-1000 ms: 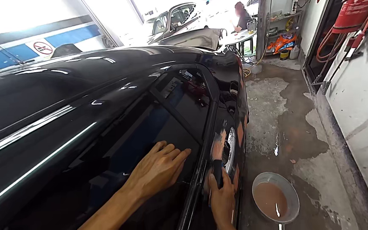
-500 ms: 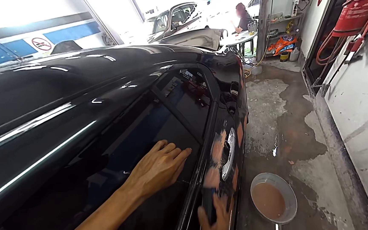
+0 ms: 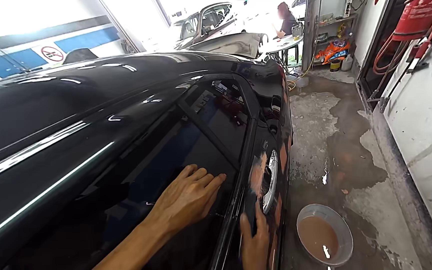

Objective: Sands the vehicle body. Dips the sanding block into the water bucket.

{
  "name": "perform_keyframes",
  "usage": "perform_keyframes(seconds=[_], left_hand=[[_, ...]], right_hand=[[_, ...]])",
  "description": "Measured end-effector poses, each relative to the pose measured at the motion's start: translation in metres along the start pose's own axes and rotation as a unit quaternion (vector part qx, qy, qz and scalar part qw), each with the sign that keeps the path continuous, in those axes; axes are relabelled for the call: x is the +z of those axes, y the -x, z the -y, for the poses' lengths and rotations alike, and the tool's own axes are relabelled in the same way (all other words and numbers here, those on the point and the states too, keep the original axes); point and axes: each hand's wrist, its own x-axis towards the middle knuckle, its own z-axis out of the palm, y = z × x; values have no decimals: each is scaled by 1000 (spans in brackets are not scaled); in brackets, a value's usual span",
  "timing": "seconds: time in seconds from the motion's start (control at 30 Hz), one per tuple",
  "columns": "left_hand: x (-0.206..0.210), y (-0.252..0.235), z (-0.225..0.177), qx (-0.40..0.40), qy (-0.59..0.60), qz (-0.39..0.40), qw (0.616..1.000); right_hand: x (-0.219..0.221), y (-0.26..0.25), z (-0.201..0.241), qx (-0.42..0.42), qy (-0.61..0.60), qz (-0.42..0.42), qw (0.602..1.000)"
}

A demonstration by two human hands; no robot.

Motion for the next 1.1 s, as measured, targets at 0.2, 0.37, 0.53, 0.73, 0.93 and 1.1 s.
perform_keyframes(seconds=[0.2, 0.37, 0.53, 0.73, 0.93, 1.1], left_hand=[[0, 0, -1, -2, -1, 4, 1000], [0, -2, -1, -7, 6, 5, 1000], [-1, 0, -1, -2, 3, 4, 1000], [0, 0, -2, -6, 7, -1, 1000], [-1, 1, -3, -1, 6, 4, 1000], [0, 0, -1, 3, -7, 0, 1000]], right_hand=[[12, -75, -12, -27, -29, -33, 999], [2, 4, -5, -74, -24, 4, 997], [4, -78, -15, -40, -5, -23, 999], [-2, -2, -10, -65, -17, 14, 998], [8, -41, 2, -19, -11, -13, 1000], [6, -37, -5, -62, -22, 5, 998]])
